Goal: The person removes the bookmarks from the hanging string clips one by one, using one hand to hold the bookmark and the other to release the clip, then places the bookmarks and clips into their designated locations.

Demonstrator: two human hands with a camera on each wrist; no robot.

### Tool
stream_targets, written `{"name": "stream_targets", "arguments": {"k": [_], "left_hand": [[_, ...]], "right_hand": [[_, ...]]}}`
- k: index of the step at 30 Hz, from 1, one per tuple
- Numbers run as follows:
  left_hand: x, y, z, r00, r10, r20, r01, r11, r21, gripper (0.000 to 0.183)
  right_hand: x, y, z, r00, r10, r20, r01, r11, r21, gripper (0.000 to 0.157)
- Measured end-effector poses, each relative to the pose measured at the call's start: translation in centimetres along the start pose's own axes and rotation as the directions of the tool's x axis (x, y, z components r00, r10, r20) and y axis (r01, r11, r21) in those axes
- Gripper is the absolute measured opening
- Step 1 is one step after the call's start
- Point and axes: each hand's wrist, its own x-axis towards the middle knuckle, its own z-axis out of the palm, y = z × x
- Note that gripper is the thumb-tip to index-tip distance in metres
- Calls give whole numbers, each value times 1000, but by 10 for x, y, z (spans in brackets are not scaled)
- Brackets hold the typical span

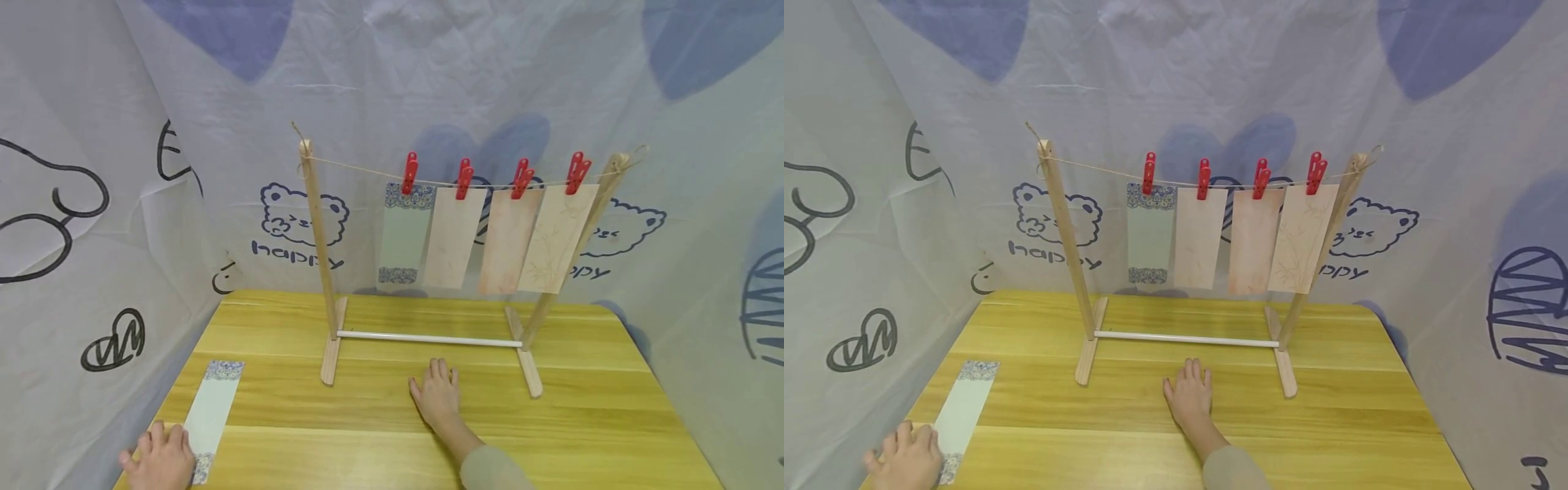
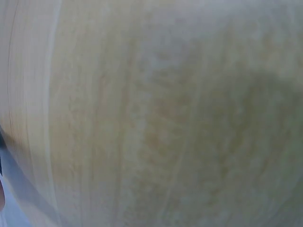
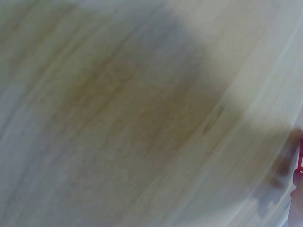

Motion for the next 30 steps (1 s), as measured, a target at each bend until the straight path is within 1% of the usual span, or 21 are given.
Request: {"name": "stream_targets", "arguments": {"k": [3, 4, 6, 8, 11, 14, 16, 18, 19, 20, 26, 30], "left_hand": [[0, -2, 3, 996, 42, -82, -41, 999, 8, 40], [0, -2, 4, 994, 49, -94, -48, 999, 10, 43], [0, -2, 4, 993, 55, -105, -55, 998, 11, 44], [0, -2, 3, 993, 55, -101, -54, 998, 8, 41], [0, -1, 0, 997, 40, -65, -39, 999, 6, 32], [1, 1, -3, 1000, 9, 20, -9, 1000, 21, 24], [1, 2, -4, 998, -4, 57, 2, 1000, 29, 24], [1, 3, -5, 995, -14, 101, 10, 999, 44, 23], [1, 3, -5, 995, -9, 104, 5, 999, 43, 24], [1, 4, -6, 992, -11, 126, 5, 999, 45, 23], [3, 5, -8, 972, -19, 234, 3, 998, 70, 23], [3, 5, -9, 972, -9, 235, -11, 997, 81, 26]], "right_hand": [[1, 0, 1, 1000, 3, 10, -3, 1000, -5, 56], [2, -1, 1, 1000, 4, 14, -4, 1000, -4, 56], [2, -1, 1, 1000, 9, 21, -9, 1000, -1, 57], [3, -1, 0, 999, 12, 30, -12, 1000, 3, 57], [3, -2, -1, 999, 10, 45, -11, 1000, 2, 58], [4, -2, -4, 998, 6, 61, -6, 1000, 5, 58], [4, -3, -6, 997, 4, 72, -5, 1000, 11, 58], [4, -3, -7, 997, 5, 82, -7, 1000, 22, 57], [4, -3, -7, 996, 6, 89, -8, 1000, 25, 57], [4, -2, -7, 996, 6, 94, -8, 1000, 26, 57], [4, -2, -7, 993, 7, 117, -9, 1000, 12, 58], [4, -2, -7, 992, 9, 126, -11, 1000, 14, 59]]}}
